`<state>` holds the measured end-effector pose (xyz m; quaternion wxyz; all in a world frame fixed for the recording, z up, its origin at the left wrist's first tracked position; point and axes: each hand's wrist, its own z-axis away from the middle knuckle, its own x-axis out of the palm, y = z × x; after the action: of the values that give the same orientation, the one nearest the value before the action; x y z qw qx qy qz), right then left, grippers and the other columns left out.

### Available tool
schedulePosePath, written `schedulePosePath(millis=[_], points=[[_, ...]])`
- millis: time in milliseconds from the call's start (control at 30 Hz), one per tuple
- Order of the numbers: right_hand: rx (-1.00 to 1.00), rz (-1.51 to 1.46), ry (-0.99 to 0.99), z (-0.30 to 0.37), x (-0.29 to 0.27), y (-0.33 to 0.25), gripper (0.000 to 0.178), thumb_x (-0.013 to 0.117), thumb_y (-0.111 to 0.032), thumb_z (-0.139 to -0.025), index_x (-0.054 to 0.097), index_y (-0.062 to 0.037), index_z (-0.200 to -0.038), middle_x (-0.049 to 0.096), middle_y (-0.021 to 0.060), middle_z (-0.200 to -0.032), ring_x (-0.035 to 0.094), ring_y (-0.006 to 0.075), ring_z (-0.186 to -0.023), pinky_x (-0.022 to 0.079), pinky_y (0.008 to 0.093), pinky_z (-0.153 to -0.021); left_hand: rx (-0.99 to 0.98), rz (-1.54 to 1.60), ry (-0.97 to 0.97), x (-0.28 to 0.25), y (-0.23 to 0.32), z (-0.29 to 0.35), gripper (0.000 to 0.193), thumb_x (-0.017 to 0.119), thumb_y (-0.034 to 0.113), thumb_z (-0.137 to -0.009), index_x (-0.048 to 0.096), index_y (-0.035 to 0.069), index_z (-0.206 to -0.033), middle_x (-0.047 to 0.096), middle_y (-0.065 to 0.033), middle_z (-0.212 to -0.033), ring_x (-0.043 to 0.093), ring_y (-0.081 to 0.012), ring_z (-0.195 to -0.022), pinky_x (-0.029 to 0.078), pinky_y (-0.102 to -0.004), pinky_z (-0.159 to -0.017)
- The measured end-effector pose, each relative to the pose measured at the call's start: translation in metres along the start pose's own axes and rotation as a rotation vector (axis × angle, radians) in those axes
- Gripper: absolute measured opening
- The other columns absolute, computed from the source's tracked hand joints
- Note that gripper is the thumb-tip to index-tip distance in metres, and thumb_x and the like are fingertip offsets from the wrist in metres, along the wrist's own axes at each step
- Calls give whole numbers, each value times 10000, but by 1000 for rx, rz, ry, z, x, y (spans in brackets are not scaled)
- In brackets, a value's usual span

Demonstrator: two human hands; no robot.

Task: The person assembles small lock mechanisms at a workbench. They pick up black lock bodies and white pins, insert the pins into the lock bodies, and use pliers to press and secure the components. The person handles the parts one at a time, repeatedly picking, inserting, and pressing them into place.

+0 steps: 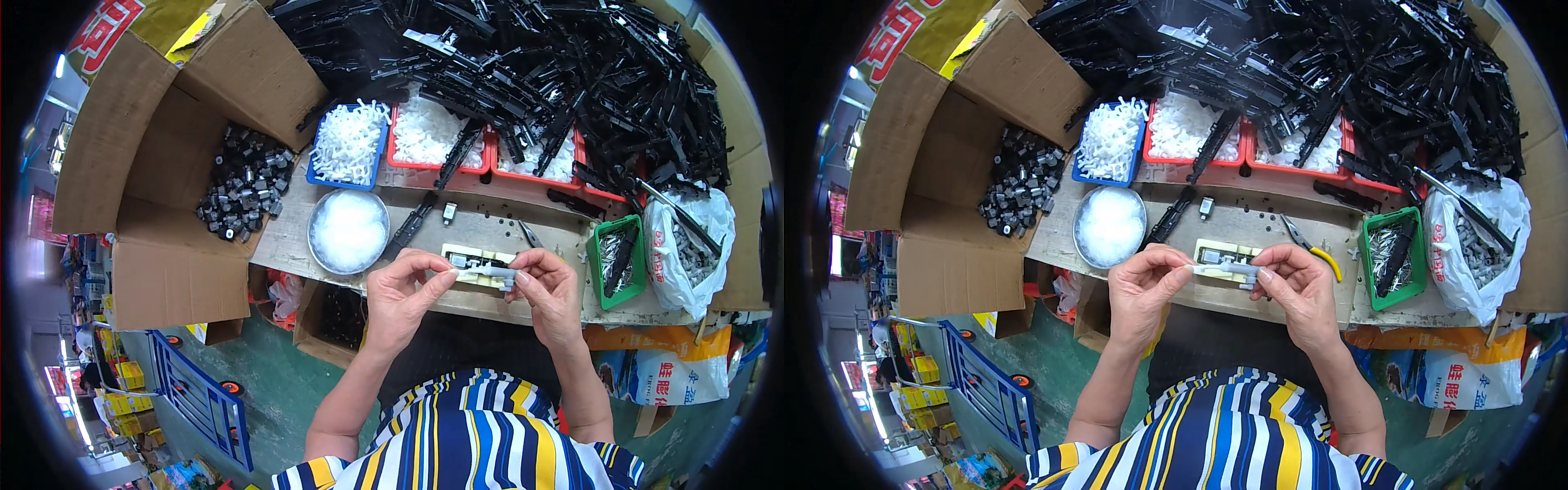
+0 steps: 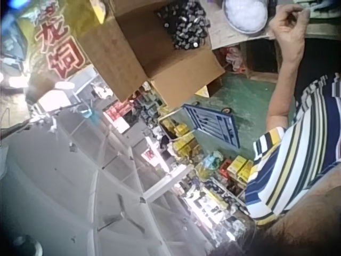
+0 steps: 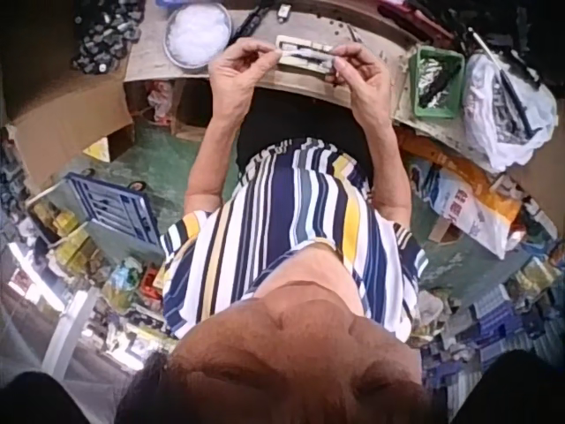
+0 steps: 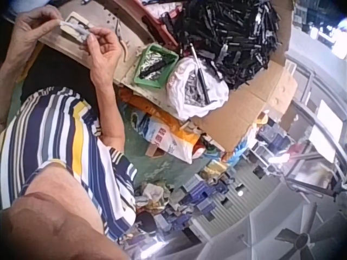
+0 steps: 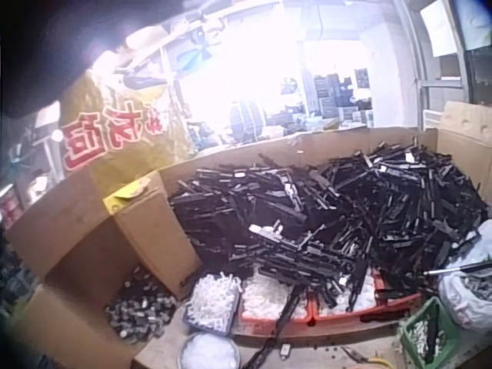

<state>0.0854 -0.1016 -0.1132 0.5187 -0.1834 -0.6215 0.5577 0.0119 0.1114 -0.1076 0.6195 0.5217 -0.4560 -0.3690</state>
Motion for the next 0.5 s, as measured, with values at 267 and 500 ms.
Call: schedulePosePath(millis=[267, 500], points=[[-53, 173, -8, 1, 0, -3, 162, 661, -34, -951, 638, 37, -1095, 656, 66, -959, 647, 106, -829, 558, 254, -768, -177, 126, 12, 2, 1, -2, 86, 751, 23, -887, 707, -1, -957, 702, -53, -902, 636, -73, -813, 485, -210, -747], [-52, 315, -34, 2, -2, -5, 139, 666, -32, -948, 643, 37, -1066, 664, 68, -963, 656, 107, -830, 551, 249, -775, -368, 196, -101, 4, -6, -7, 89, 715, 79, -933, 679, -2, -940, 696, -43, -802, 643, -81, -687, 489, -209, -683]])
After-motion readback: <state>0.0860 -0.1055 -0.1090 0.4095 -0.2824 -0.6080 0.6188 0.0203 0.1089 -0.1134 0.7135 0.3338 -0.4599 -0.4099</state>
